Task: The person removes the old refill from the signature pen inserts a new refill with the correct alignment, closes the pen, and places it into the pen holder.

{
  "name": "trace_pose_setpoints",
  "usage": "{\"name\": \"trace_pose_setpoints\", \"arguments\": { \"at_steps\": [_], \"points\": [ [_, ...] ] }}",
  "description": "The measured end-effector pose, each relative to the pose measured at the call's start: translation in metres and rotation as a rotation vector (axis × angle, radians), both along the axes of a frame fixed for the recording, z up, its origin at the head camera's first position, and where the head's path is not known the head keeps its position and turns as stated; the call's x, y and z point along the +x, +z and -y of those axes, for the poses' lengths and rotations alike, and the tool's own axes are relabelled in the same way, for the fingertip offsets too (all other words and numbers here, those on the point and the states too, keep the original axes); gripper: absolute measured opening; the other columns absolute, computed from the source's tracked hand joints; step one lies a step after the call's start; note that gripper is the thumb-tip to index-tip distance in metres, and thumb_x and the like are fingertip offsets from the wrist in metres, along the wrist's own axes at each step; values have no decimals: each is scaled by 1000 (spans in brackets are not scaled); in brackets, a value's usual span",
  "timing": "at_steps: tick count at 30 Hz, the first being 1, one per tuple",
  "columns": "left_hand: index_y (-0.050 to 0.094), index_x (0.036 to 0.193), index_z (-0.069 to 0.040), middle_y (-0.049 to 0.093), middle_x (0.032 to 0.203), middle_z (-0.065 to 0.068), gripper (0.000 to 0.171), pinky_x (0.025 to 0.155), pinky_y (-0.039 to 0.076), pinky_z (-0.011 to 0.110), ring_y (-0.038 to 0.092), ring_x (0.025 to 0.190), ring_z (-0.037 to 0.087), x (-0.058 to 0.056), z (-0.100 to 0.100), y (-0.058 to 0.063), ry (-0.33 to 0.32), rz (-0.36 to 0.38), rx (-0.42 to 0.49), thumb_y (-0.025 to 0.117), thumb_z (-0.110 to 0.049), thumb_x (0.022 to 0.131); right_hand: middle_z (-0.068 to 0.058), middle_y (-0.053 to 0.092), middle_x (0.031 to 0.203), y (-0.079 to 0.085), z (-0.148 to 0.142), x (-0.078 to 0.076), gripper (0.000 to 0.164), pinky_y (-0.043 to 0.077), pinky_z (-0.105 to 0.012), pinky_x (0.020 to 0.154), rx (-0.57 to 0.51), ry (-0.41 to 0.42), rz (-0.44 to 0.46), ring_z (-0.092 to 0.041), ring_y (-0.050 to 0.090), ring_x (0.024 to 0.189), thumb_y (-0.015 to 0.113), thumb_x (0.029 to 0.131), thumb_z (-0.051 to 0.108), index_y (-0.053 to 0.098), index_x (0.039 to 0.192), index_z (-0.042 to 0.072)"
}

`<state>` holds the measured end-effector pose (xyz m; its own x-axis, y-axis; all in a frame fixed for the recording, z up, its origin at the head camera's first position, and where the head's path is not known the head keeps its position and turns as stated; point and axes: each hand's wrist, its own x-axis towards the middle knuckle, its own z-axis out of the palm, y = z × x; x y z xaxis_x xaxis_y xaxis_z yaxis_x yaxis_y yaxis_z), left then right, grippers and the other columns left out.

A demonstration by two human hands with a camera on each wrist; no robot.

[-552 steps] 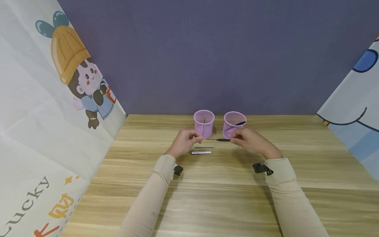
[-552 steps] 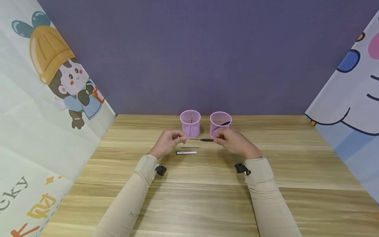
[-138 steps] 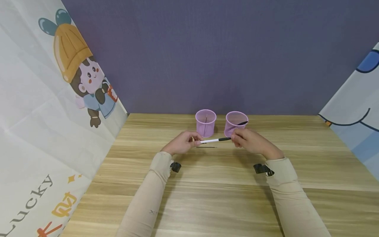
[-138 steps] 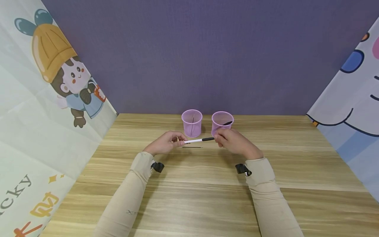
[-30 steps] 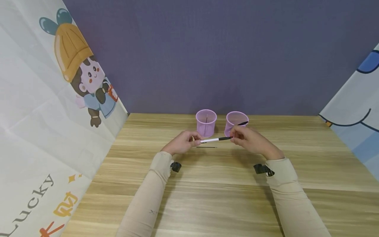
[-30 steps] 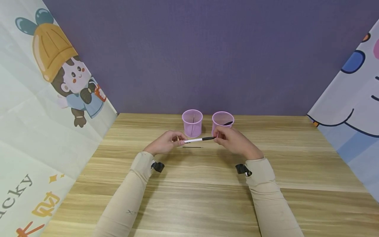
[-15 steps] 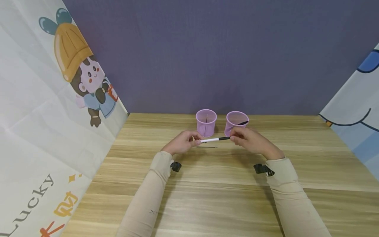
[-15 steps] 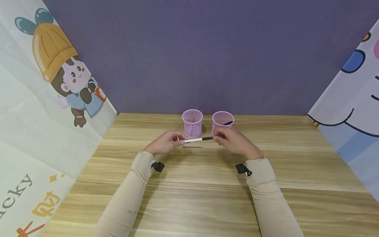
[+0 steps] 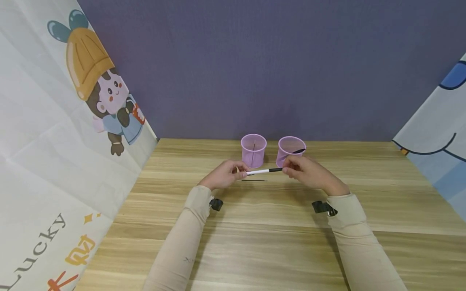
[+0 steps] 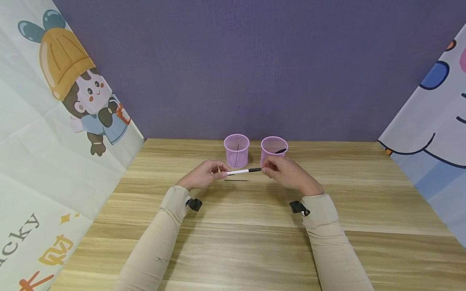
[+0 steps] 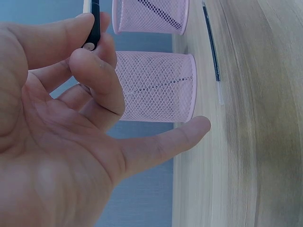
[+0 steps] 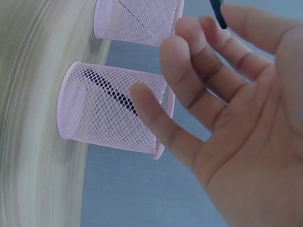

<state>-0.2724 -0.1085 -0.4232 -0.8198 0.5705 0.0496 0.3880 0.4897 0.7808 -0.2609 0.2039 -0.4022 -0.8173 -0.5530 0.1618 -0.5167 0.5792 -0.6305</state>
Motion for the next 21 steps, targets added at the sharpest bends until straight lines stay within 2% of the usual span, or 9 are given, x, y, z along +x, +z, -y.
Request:
{"name": "trace_pose_setpoints", "arguments": {
  "at_steps": [5,21],
  "points": [
    [71,112,0,61,87,2,17,62,41,23,49,70,11,0,0,0,3,5,4,62,-10,102,0,60,83,1,2,1,10,46,-26,65,12,-15,-5,-13,55,75,70,96,10,61,101,9],
    [72,109,-3,63,88,3,14,64,43,24,50,70,11,1,-3,0,10,-7,-2,63,-10,101,2,58,77,-3,0,0,13,45,-24,62,-24,23,-99,-8,52,70,73,92,4,63,91,11]
  ]
}}
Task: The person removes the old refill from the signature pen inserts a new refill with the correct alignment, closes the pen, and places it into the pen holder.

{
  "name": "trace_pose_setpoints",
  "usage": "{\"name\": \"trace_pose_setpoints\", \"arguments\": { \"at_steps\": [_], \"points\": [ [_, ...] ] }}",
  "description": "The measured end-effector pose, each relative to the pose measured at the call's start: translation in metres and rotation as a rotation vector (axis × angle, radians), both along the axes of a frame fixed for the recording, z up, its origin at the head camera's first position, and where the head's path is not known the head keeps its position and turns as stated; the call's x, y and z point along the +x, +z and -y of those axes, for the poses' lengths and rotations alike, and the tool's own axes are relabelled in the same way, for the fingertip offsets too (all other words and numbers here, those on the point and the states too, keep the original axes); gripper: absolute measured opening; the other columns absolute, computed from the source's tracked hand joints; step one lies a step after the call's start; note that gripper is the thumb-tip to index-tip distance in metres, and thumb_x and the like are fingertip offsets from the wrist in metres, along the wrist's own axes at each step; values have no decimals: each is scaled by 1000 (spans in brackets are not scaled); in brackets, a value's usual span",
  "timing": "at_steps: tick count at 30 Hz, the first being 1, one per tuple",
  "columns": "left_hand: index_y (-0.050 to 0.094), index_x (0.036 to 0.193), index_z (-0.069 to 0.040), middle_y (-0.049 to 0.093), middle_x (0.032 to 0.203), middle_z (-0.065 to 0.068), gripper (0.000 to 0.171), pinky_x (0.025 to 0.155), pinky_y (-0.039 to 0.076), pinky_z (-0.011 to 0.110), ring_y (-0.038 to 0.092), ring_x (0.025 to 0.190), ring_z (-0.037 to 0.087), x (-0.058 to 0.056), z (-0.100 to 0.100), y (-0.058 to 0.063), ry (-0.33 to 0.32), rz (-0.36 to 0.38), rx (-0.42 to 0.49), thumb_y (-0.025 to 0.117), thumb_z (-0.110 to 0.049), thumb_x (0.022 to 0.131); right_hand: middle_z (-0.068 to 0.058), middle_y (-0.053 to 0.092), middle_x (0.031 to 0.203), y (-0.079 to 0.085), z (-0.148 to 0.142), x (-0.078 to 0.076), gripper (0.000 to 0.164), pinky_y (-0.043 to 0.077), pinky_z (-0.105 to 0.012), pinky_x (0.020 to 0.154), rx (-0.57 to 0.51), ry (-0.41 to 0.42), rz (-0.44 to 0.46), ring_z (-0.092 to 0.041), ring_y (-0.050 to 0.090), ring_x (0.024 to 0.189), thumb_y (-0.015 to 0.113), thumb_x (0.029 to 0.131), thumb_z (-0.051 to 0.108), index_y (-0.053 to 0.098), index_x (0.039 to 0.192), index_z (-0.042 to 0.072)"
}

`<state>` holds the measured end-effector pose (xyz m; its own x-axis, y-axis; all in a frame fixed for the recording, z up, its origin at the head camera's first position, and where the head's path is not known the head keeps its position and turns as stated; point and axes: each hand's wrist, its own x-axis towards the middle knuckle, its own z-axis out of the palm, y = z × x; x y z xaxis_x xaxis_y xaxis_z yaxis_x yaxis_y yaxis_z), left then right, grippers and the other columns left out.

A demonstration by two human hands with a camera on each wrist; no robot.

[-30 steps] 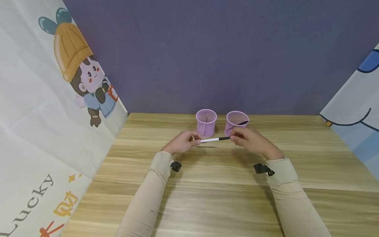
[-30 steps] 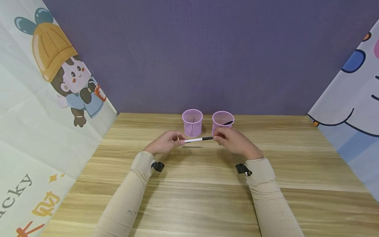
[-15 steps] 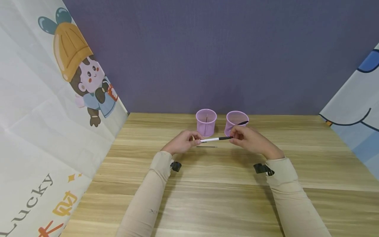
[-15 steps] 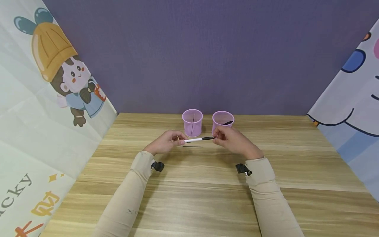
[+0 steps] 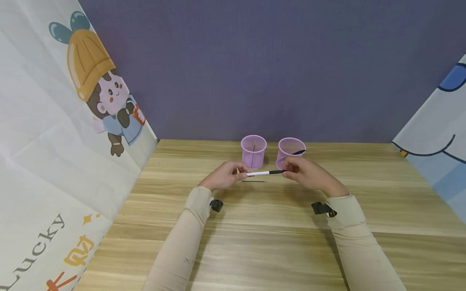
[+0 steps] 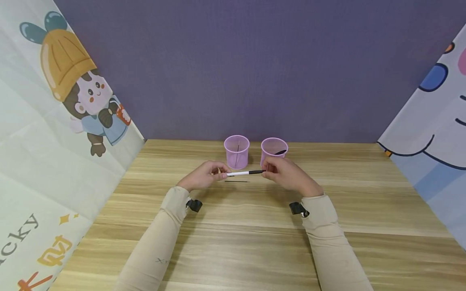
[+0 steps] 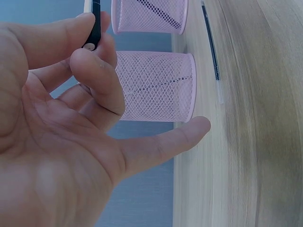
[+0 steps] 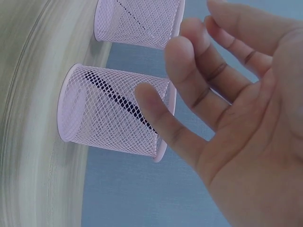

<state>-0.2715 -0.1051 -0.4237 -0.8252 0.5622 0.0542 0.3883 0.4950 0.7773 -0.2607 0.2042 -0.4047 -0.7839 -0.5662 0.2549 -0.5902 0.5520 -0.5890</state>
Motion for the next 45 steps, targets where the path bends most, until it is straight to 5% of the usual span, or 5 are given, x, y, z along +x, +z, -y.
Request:
{"name": "trace_pose_setpoints", "arguments": {
  "at_steps": [45],
  "points": [
    [72,107,-9,63,90,3,11,65,45,25,50,71,12,1,-2,0,13,-15,-18,63,-11,101,1,58,78,1,-2,2,16,45,-27,63,65,-25,170,-15,54,73,58,103,9,60,88,14]
  ]
}}
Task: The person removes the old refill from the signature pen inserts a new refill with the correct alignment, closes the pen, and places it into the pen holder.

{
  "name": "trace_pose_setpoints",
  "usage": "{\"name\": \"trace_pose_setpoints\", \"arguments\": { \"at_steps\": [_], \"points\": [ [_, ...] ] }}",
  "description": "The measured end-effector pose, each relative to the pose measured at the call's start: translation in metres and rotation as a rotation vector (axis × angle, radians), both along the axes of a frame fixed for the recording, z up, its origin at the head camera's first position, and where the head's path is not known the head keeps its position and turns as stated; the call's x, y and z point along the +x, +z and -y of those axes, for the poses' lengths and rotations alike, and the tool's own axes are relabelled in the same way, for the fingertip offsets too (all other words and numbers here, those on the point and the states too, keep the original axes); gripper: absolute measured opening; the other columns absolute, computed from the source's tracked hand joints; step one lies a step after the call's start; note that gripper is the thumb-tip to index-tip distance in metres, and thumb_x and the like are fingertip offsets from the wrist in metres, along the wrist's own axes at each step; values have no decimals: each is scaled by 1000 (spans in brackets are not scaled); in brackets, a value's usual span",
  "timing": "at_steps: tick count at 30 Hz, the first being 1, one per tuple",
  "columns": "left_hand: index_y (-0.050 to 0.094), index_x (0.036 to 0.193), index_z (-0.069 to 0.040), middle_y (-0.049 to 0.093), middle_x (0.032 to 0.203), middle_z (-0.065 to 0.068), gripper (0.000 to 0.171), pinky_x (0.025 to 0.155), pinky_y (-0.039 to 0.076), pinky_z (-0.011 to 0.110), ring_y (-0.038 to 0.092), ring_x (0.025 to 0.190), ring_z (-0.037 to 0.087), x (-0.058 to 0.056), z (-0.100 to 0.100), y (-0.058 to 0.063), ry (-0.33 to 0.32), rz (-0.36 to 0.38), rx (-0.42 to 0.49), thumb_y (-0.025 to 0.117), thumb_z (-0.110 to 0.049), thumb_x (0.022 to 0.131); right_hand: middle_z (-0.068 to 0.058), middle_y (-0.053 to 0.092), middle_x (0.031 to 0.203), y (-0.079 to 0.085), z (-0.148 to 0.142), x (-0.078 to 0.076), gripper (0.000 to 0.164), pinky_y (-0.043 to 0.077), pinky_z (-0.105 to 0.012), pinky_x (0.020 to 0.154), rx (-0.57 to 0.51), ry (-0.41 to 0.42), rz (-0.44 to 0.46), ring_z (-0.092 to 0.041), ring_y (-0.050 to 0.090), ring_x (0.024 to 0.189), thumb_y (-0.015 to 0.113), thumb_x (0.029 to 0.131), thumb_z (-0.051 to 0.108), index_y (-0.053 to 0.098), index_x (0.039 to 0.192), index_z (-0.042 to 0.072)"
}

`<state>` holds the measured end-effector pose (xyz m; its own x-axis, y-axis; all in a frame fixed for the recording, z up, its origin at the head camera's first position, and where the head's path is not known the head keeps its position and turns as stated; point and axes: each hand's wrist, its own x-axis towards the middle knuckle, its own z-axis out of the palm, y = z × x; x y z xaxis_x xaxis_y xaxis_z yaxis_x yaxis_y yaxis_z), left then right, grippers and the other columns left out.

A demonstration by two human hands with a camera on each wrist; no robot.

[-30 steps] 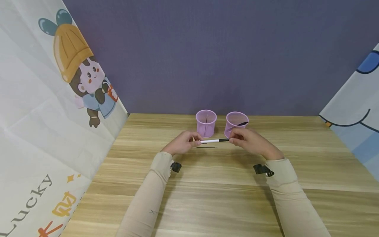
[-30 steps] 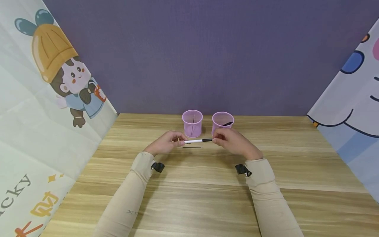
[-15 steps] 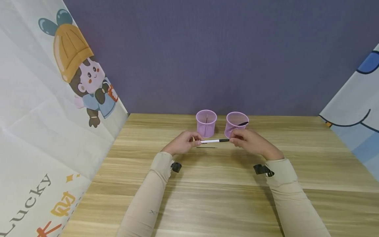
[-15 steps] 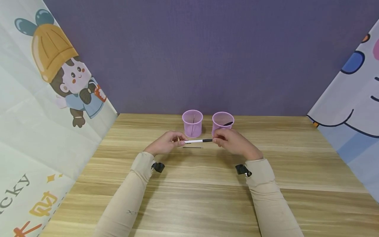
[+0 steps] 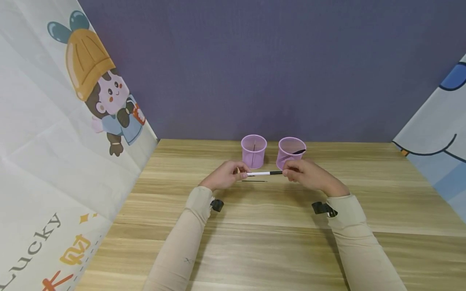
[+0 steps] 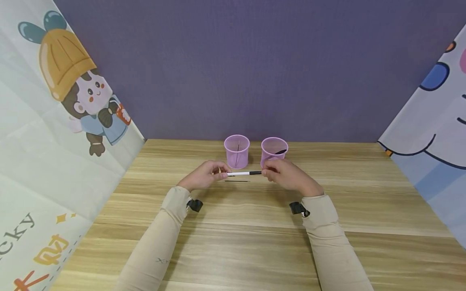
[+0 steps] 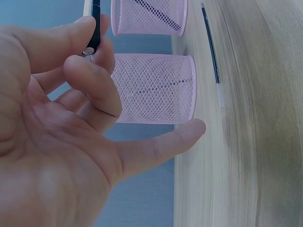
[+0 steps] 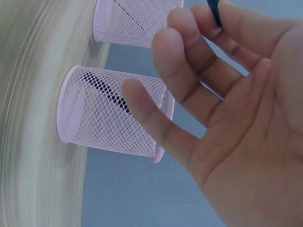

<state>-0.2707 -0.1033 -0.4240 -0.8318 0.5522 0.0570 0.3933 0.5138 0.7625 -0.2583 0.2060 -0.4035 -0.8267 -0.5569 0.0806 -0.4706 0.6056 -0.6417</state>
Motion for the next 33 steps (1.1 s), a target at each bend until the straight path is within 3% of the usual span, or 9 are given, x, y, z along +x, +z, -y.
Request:
{"name": "trace_pose_setpoints", "arguments": {
  "at_steps": [13,20,27,33],
  "points": [
    [72,104,-10,63,90,2,8,66,45,25,51,73,12,-2,-1,-1,26,-31,-9,65,-11,100,0,58,78,-2,1,-2,19,47,-28,66,-23,22,32,-15,56,73,56,105,10,60,87,5],
    [71,106,-5,63,89,3,11,66,45,24,50,72,12,0,-4,-1,35,-44,-19,64,-11,100,1,55,75,-2,-2,-2,23,44,-27,63,-39,45,-16,-11,52,69,54,106,13,58,84,10],
    [72,106,-10,63,89,3,10,64,44,24,50,70,12,2,-9,1,46,-44,11,64,-12,101,1,56,76,1,-4,-1,19,42,-28,60,-37,-25,-57,-13,49,64,53,108,22,61,92,16],
    [72,112,-10,64,92,4,14,61,44,24,49,69,12,3,-14,3,62,-24,47,64,-13,101,3,52,71,5,0,-1,17,38,-27,55,-71,-128,-195,-12,44,60,57,106,25,64,95,15]
  ]
}}
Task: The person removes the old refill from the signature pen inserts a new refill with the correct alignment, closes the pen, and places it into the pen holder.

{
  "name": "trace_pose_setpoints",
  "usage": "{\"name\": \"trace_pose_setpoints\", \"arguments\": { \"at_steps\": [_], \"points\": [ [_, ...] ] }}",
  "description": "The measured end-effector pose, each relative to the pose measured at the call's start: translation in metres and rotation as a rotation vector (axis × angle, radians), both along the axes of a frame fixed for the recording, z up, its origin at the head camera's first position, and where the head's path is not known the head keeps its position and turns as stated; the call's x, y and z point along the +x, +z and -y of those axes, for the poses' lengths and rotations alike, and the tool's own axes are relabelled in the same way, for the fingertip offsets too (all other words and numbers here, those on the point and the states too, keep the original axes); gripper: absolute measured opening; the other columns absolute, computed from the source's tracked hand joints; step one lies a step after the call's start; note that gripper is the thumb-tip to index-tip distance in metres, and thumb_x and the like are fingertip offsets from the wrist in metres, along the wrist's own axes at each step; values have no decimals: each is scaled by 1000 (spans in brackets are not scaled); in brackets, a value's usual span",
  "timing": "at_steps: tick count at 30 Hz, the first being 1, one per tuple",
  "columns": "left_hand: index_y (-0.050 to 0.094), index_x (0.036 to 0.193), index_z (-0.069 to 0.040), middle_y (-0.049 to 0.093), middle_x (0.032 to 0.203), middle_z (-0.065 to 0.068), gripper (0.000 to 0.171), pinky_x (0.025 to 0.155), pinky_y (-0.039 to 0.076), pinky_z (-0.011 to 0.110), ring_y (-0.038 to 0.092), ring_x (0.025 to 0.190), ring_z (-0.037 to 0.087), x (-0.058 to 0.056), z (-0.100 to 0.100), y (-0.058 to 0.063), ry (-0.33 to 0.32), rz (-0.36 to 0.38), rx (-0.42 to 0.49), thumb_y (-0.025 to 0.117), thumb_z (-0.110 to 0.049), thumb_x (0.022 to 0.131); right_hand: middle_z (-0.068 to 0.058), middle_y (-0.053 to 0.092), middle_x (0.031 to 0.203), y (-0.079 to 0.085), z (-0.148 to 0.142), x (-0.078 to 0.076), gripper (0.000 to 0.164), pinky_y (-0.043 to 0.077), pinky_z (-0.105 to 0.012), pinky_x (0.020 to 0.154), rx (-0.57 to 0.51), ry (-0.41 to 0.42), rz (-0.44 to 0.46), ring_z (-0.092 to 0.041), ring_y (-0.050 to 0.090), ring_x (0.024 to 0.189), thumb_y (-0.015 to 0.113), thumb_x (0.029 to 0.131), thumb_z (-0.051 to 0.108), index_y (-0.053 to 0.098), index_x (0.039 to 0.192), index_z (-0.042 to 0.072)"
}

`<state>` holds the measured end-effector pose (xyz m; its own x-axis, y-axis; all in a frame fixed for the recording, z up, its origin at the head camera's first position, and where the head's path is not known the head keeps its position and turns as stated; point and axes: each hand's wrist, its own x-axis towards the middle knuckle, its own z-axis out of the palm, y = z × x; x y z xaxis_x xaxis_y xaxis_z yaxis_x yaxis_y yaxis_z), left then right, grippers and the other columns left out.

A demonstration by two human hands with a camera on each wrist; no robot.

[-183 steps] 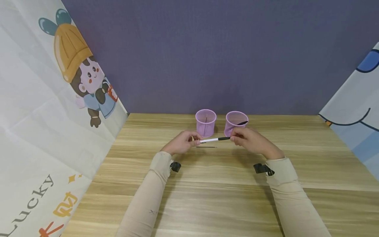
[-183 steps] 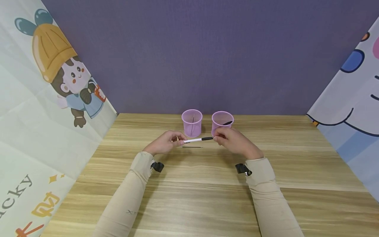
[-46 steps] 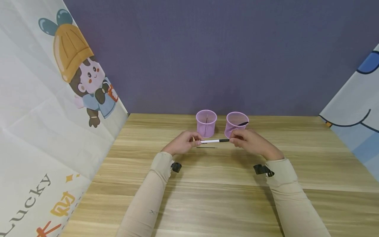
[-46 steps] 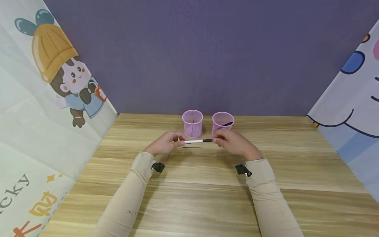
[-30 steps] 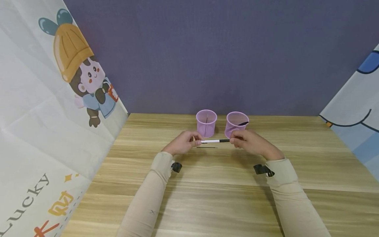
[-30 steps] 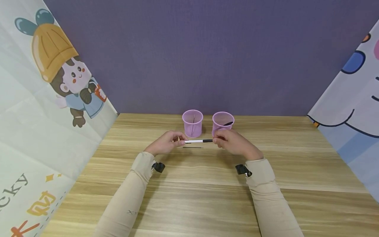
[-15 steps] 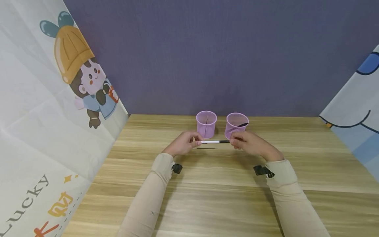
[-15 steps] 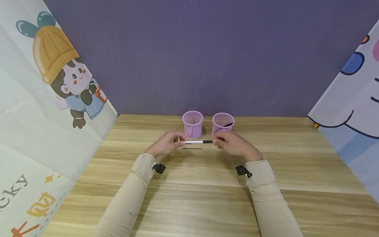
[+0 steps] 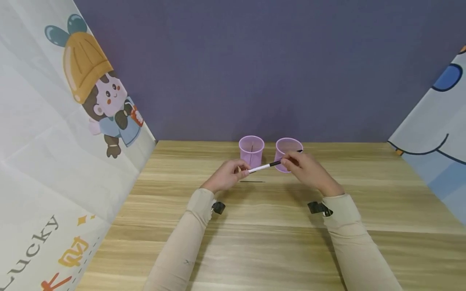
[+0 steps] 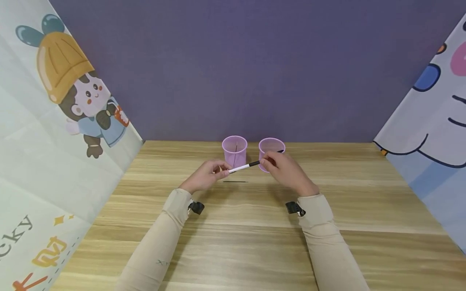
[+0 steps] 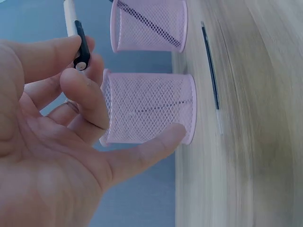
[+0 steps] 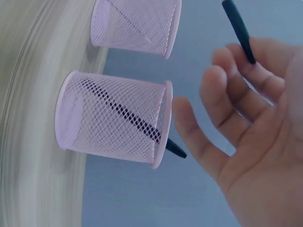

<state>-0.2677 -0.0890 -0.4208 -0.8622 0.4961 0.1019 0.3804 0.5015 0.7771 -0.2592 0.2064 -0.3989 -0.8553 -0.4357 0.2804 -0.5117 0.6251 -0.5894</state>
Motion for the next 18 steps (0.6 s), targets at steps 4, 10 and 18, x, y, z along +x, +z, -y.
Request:
{"name": "trace_pose_setpoints", "arguments": {
  "at_steps": [4,10,18],
  "points": [
    [72,110,-11,65,92,4,13,61,44,24,50,70,12,2,-3,1,27,-20,6,65,-14,100,3,53,71,1,2,0,16,38,-27,55,-41,-40,-45,-12,45,61,58,106,23,65,94,14],
    [72,110,-9,67,96,5,13,65,46,22,53,73,11,6,-12,-3,45,-125,6,66,-11,99,-3,58,76,0,-1,2,18,40,-26,56,-102,-56,-33,-11,47,63,56,107,22,65,96,12],
    [72,112,-11,69,94,0,14,66,47,21,54,70,7,11,-18,-4,38,-263,-92,67,-15,99,-9,64,81,1,0,4,19,44,-25,59,-163,-91,-23,-10,54,69,56,107,23,66,98,10]
  ]
}}
